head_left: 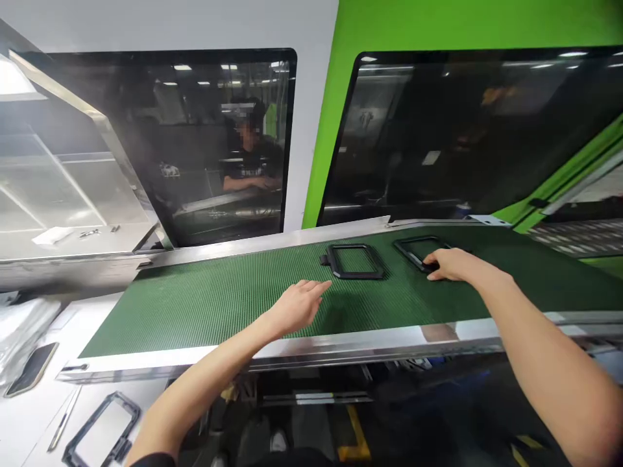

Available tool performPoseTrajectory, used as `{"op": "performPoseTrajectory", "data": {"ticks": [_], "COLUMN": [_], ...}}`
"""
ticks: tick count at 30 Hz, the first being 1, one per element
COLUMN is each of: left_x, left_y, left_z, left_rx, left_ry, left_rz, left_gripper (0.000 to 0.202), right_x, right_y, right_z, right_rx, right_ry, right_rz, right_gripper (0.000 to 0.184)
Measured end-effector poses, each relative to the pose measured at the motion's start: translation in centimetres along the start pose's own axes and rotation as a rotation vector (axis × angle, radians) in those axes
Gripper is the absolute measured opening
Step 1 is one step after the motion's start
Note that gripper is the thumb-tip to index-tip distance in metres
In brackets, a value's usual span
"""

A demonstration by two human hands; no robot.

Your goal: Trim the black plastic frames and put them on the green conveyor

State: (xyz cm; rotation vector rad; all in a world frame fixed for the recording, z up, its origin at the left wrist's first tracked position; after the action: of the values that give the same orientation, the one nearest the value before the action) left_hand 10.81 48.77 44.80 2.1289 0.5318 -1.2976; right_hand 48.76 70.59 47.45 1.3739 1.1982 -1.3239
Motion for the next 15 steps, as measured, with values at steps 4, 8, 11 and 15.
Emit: {"op": "performPoseTrajectory", "data": {"ticks": [4, 8, 11, 15], "left_x": [3.0, 3.8, 3.3, 2.3], "left_y": [-2.6, -3.9, -4.4, -4.4], "left_z": [-5.8, -9.7, -10.7, -9.0], "left_rx": [-0.033, -0.115, -0.180, -0.209], "left_ry": [-0.058, 0.007, 0.065, 0.040], "left_rz": [-0.032, -0.038, -0.060, -0.054], "left_gripper": [0.059, 0.067, 0.081, 0.085], "right_x": [0.1, -0.1, 1.3, 3.7], "right_y": [-2.9, -10.7, -15.6, -17.3], "right_z": [-0.3, 3.2, 5.7, 6.8], "right_rx": [-0.140, -0.501, -0.683, -0.768], "right_ry": [-0.158, -0.112, -0.087, -0.112], "right_rz": [0.067, -0.081, -0.134, -0.132], "right_gripper": [0.016, 0.018, 0.021, 0.031]}}
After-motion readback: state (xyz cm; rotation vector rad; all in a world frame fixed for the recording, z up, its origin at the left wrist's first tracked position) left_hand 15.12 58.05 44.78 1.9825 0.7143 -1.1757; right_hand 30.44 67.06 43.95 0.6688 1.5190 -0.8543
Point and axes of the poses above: each hand's wrist, its own z-axis away from the middle knuckle, its own x-axis out of the palm, y = z × x, the point moved 5 cm from there along -z, towards the middle knuckle, and after that the axes turned 13 degrees about x, right-handed, at the moved point
